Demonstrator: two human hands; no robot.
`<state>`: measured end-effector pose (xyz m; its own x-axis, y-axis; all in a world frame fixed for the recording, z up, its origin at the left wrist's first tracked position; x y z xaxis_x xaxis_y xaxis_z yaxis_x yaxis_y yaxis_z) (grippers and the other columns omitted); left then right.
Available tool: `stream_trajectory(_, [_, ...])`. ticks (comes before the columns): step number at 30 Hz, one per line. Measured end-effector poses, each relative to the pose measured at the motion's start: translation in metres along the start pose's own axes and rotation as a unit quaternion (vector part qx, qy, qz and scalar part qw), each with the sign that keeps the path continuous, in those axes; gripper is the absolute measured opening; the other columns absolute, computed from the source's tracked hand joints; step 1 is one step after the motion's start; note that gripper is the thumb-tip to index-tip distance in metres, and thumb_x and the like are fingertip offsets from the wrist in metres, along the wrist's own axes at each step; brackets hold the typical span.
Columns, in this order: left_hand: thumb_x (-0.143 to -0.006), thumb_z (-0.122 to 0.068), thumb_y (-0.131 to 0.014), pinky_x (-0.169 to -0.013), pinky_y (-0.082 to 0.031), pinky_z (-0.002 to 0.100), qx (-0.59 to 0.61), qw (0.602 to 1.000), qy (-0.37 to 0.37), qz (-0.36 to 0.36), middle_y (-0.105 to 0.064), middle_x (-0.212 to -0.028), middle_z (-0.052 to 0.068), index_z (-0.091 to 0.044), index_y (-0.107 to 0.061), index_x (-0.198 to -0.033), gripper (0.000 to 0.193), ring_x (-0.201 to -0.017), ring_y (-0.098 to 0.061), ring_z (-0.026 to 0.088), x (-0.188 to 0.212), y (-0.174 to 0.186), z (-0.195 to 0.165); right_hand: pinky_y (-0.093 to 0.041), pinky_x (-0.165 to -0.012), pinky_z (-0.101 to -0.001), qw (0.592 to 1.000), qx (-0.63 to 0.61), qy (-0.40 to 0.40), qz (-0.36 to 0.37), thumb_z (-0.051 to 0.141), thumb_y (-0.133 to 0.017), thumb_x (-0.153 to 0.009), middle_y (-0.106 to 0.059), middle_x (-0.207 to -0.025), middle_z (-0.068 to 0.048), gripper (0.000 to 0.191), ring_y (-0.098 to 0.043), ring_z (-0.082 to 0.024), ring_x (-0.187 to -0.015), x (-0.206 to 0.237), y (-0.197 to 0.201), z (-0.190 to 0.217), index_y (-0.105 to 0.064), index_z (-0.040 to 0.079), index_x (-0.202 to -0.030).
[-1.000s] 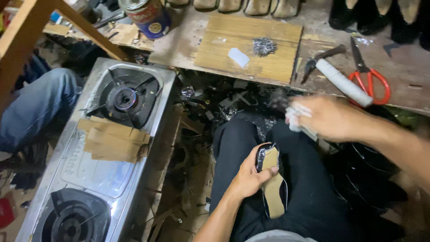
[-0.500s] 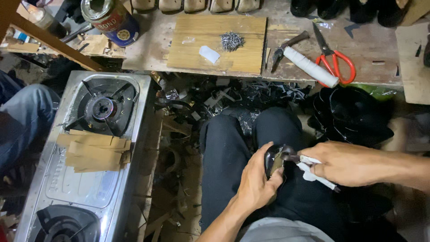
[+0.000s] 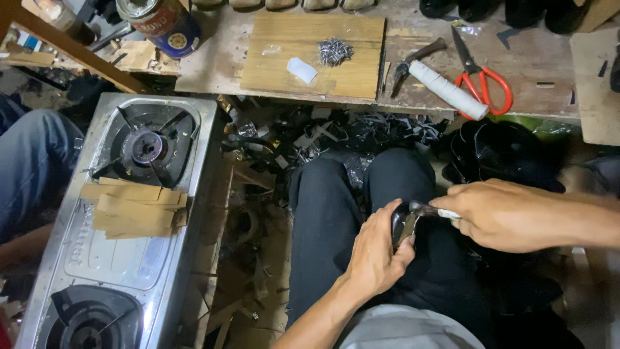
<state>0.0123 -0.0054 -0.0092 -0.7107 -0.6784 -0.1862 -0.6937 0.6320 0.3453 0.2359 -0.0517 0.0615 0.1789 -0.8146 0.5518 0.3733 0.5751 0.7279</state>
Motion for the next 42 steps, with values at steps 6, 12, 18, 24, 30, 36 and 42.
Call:
stream_trajectory(6, [-0.088, -0.009, -0.069, -0.102, -0.052, 0.045, 0.080, 0.995, 0.043, -0.036, -0.067, -0.122, 0.024, 0.002, -0.047, -0.145, 0.062, -0.115, -0.067, 0.041, 0.008, 0.004, 0.011, -0.058, -0.062, -0.0444, 0.972, -0.049, -0.031, -0.229, 0.021, -0.068, -0.086, -0.072, -0.089, -0.017, 0.042, -0.072, -0.037, -0.074, 0.007, -0.042, 0.043, -0.065, 0.006, -0.125])
stream_trajectory(12, [-0.091, -0.005, -0.070, -0.103, -0.054, 0.043, 0.086, 0.992, -0.023, -0.092, -0.068, -0.125, 0.021, 0.001, -0.049, -0.147, 0.060, -0.113, -0.070, 0.038, 0.014, 0.005, 0.002, -0.055, -0.051, -0.0432, 0.961, -0.023, -0.040, -0.274, 0.020, -0.073, -0.081, -0.068, -0.083, -0.015, 0.049, -0.070, -0.035, -0.062, 0.020, -0.048, 0.055, -0.065, 0.007, -0.128])
stream_trajectory(18, [-0.097, -0.011, -0.068, -0.112, -0.048, 0.043, 0.129, 0.978, -0.115, -0.113, -0.057, -0.145, 0.020, 0.001, -0.040, -0.152, 0.063, -0.127, -0.062, 0.038, -0.009, 0.036, -0.022, -0.057, -0.054, -0.0371, 0.955, 0.148, 0.020, -0.256, 0.022, -0.071, -0.083, -0.064, -0.085, -0.010, 0.057, -0.070, -0.026, -0.062, 0.029, 0.009, 0.071, -0.062, 0.007, -0.138])
stream_trajectory(24, [-0.112, -0.027, -0.041, -0.099, -0.054, 0.041, -0.089, 0.994, -0.037, -0.057, -0.059, -0.143, 0.018, -0.008, -0.050, -0.154, 0.047, -0.114, -0.068, 0.031, -0.015, 0.089, -0.032, -0.057, -0.049, -0.0376, 0.936, 0.217, 0.064, -0.269, 0.012, -0.068, -0.075, -0.062, -0.087, -0.013, 0.061, -0.070, -0.028, -0.061, 0.000, 0.023, 0.093, -0.060, 0.000, -0.134])
stream_trajectory(30, [-0.105, -0.036, -0.035, -0.057, -0.060, 0.032, 0.186, 0.964, 0.188, 0.029, -0.063, -0.128, 0.013, -0.011, -0.038, -0.155, 0.056, -0.066, -0.071, 0.020, -0.016, 0.096, -0.032, -0.056, -0.048, -0.0352, 0.908, 0.215, 0.075, -0.352, 0.008, -0.067, -0.078, -0.058, -0.081, -0.012, 0.058, -0.067, -0.025, -0.059, -0.015, -0.016, 0.102, -0.061, -0.002, -0.134])
stream_trajectory(36, [-0.108, -0.033, -0.036, -0.060, -0.060, 0.031, 0.186, 0.963, 0.183, 0.062, -0.071, -0.099, 0.015, -0.007, -0.047, -0.149, 0.051, -0.062, -0.074, 0.021, -0.026, 0.097, -0.027, -0.055, -0.057, -0.0360, 0.884, 0.134, 0.085, -0.440, 0.005, -0.066, -0.081, -0.058, -0.081, -0.013, 0.055, -0.067, -0.027, -0.065, -0.024, -0.043, 0.108, -0.058, -0.008, -0.133])
stream_trajectory(42, [-0.108, -0.029, -0.035, -0.059, -0.060, 0.032, 0.147, 0.974, 0.162, 0.054, -0.065, -0.085, 0.013, -0.006, -0.049, -0.148, 0.048, -0.062, -0.075, 0.022, -0.014, 0.095, -0.030, -0.058, -0.073, -0.0315, 0.938, -0.315, -0.003, -0.144, 0.017, -0.062, -0.091, -0.075, -0.094, -0.007, 0.036, -0.073, -0.017, -0.080, -0.016, -0.052, 0.077, -0.072, 0.004, -0.123])
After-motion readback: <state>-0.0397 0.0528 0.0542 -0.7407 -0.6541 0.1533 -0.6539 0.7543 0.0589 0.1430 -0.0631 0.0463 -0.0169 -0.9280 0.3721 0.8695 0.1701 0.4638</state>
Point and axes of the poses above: each hand's wrist, its own x-axis away from the middle knuckle, its own y-axis out of the back of the hand, z = x × y, the point moved 2 cm from there along -x, towards the middle knuckle
